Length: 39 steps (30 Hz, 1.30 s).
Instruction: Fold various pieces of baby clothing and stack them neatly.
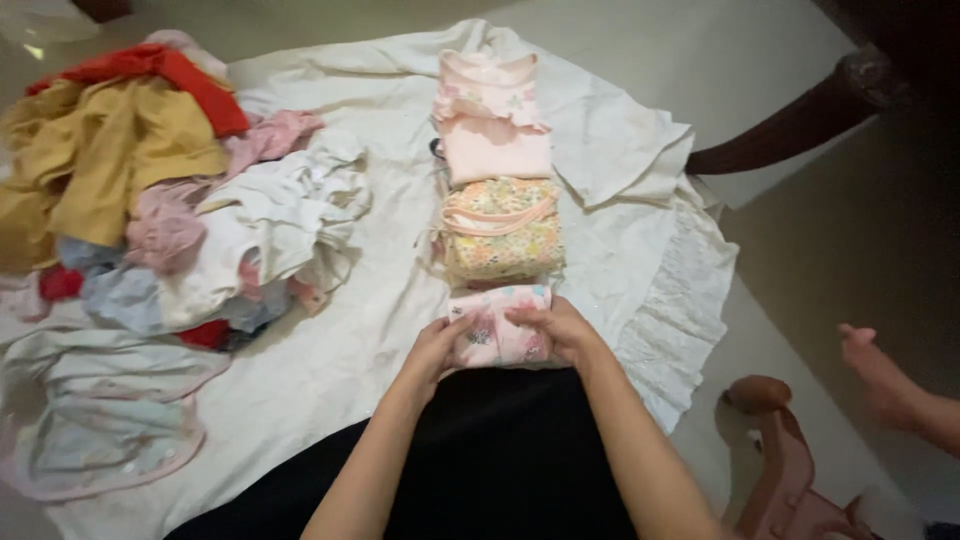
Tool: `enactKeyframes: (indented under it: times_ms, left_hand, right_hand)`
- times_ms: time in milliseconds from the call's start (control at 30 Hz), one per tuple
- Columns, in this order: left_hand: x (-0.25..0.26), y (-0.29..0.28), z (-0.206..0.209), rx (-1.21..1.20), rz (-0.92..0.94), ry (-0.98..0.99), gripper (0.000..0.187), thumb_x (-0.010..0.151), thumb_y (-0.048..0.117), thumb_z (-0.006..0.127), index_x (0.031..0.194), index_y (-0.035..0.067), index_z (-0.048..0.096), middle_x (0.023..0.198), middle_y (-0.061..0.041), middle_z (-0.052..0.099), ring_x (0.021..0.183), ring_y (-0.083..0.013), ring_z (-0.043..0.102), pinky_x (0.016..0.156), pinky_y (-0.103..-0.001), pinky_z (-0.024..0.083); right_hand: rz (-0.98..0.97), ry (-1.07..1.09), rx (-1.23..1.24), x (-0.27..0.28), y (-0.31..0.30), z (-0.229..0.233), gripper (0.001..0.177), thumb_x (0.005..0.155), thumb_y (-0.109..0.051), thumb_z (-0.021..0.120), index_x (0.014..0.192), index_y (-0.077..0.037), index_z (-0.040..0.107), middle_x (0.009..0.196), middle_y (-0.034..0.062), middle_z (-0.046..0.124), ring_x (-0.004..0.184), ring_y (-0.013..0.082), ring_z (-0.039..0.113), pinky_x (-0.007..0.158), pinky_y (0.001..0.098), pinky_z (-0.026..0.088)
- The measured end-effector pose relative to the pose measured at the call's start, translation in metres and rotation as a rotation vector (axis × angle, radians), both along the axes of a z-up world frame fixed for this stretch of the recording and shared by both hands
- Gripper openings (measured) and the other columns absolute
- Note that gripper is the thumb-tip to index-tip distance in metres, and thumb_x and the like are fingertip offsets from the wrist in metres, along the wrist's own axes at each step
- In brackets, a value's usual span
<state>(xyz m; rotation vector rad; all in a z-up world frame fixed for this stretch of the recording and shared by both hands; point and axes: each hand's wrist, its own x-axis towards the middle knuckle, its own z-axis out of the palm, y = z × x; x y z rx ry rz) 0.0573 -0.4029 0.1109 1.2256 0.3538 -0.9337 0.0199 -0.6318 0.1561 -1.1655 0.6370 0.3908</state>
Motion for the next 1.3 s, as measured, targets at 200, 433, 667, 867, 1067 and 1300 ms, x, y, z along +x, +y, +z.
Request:
enactKeyframes:
  times_ms: [200, 433, 667, 867, 1067, 1300]
  left_hand:
    - [0.004, -0.046, -0.044, 0.463, -0.063, -0.398, 0.052, 0.089, 0.044, 0.073, 0.119, 0.002, 0.067, 0.097, -0.012, 0.074, 0.082, -0.0255, 0.069, 0.073, -0.038, 0.055]
    - [-0.013, -0.051, -0.020, 0.825, -0.015, -0.839, 0.048, 0.089, 0.033, 0.070, 0.123, 0.000, 0.058, 0.117, -0.021, 0.064, 0.118, -0.0401, 0.057, 0.102, -0.045, 0.047]
    - [-0.016, -0.038, -0.011, 0.786, -0.680, -1.751, 0.054, 0.092, 0.019, 0.050, 0.145, 0.007, 0.052, 0.147, -0.014, 0.051, 0.142, -0.0323, 0.043, 0.120, -0.052, 0.027]
    - [-0.008, -0.045, -0.023, 0.868, -0.899, -1.688, 0.062, 0.099, 0.045, 0.048, 0.150, 0.011, 0.041, 0.157, -0.012, 0.039, 0.149, -0.0331, 0.028, 0.120, -0.058, 0.018]
    - [0.004, -0.048, -0.023, 0.922, -0.884, -1.591, 0.073, 0.091, 0.053, 0.051, 0.154, 0.020, 0.037, 0.166, -0.009, 0.029, 0.149, -0.0359, 0.019, 0.115, -0.065, 0.012]
    - [-0.002, -0.024, -0.032, 0.901, -0.966, -1.618, 0.062, 0.099, 0.041, 0.052, 0.156, 0.022, 0.038, 0.165, -0.014, 0.022, 0.155, -0.0444, 0.016, 0.121, -0.067, 0.017]
  right_hand:
    - [-0.017, 0.099, 0.168, -0.004, -0.055, -0.054, 0.043, 0.082, -0.004, 0.078, 0.122, 0.005, 0.064, 0.108, 0.0118, 0.075, 0.097, 0.0218, 0.073, 0.084, 0.0363, 0.062]
    - [0.004, 0.022, -0.300, -0.003, -0.061, -0.059, 0.046, 0.086, -0.009, 0.080, 0.126, 0.002, 0.059, 0.107, 0.0116, 0.073, 0.090, 0.0201, 0.068, 0.075, 0.0337, 0.054]
    - [0.321, -0.200, -0.950, -0.004, -0.058, -0.037, 0.054, 0.069, -0.010, 0.092, 0.110, -0.001, 0.059, 0.096, 0.0112, 0.067, 0.086, 0.0226, 0.067, 0.077, 0.0340, 0.056]
    - [0.667, -0.601, -1.045, -0.004, -0.057, -0.049, 0.050, 0.078, -0.018, 0.081, 0.125, -0.011, 0.068, 0.100, 0.0135, 0.069, 0.092, 0.0320, 0.068, 0.083, 0.0407, 0.057]
    - [0.823, -0.675, -1.088, 0.008, -0.055, -0.044, 0.097, 0.070, -0.032, 0.086, 0.152, -0.011, 0.040, 0.118, 0.0252, 0.060, 0.101, 0.0465, 0.062, 0.086, 0.0486, 0.052]
    - [0.994, -0.591, -1.228, 0.010, -0.045, -0.001, 0.107, 0.067, -0.041, 0.084, 0.158, -0.028, 0.030, 0.128, 0.0228, 0.060, 0.101, 0.0452, 0.065, 0.078, 0.0514, 0.055]
